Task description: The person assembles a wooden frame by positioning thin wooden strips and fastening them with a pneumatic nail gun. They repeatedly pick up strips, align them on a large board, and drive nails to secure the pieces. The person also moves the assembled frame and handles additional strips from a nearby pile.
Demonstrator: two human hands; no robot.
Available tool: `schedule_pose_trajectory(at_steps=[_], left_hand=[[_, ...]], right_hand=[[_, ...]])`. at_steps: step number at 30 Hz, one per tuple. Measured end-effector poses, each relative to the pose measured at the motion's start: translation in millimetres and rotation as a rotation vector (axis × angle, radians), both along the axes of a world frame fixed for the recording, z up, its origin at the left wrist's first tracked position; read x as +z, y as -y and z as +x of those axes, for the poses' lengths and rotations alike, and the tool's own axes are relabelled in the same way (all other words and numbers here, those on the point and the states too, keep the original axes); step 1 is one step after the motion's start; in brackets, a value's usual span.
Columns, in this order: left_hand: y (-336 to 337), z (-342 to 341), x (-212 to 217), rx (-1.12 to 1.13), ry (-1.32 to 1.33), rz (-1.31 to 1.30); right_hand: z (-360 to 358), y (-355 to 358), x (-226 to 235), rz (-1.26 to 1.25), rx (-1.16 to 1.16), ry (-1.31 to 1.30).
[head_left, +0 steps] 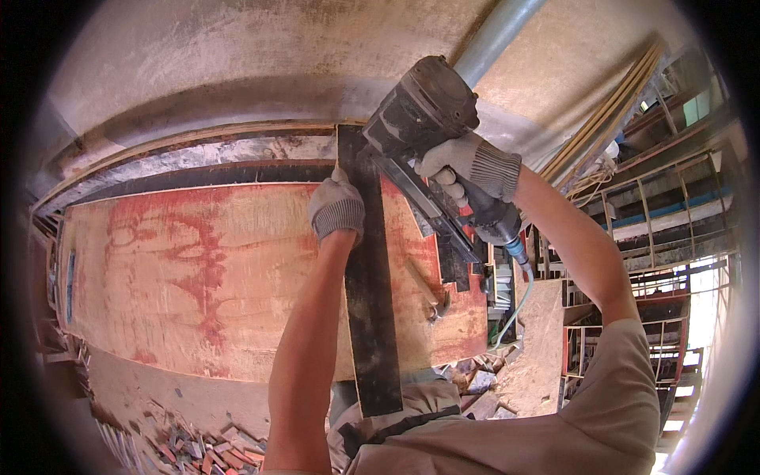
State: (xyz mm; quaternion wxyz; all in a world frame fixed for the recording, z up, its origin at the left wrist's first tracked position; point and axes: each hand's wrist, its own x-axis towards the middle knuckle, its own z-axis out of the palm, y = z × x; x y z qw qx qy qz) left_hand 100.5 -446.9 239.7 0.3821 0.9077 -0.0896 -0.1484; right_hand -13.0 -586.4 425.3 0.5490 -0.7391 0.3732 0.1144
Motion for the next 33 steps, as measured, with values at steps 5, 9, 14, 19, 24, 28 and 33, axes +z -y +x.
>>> schedule_pose_trajectory(at_steps=[5, 9, 14, 19, 24, 28, 33], left_hand=[[0.8, -0.7, 4.5, -0.021, 0.032, 0.043], [0.6, -2.4, 5.2, -0.001, 0.041, 0.044], [0.8, -2.5, 7.2, -0.051, 0.095, 0.043], [3.8, 0.2, 1.0, -0.033, 0.102, 0.088], [4.8, 11.8, -32.1, -0.117, 0.267, 0.131], [10.1, 52.0, -50.0, -0.774, 1.009, 1.155], [23.6, 90.9, -58.8, -0.392, 0.493, 0.587]], right_hand=[[-4.0, 1.3, 2.6, -0.022, 0.07, -0.039], [-25.8, 3.1, 8.1, 0.012, 0.091, 0.04], [-111.2, 2.6, -5.0, -0.003, 0.077, 0.076], [-220.7, -2.3, -80.6, 0.207, -0.063, -0.042], [-288.3, -41.5, -206.3, -0.08, -0.098, 0.05], [-316.5, -90.0, -314.1, -0.628, 0.163, -0.106], [-318.1, -126.7, -428.0, -0.574, 0.306, -0.238]])
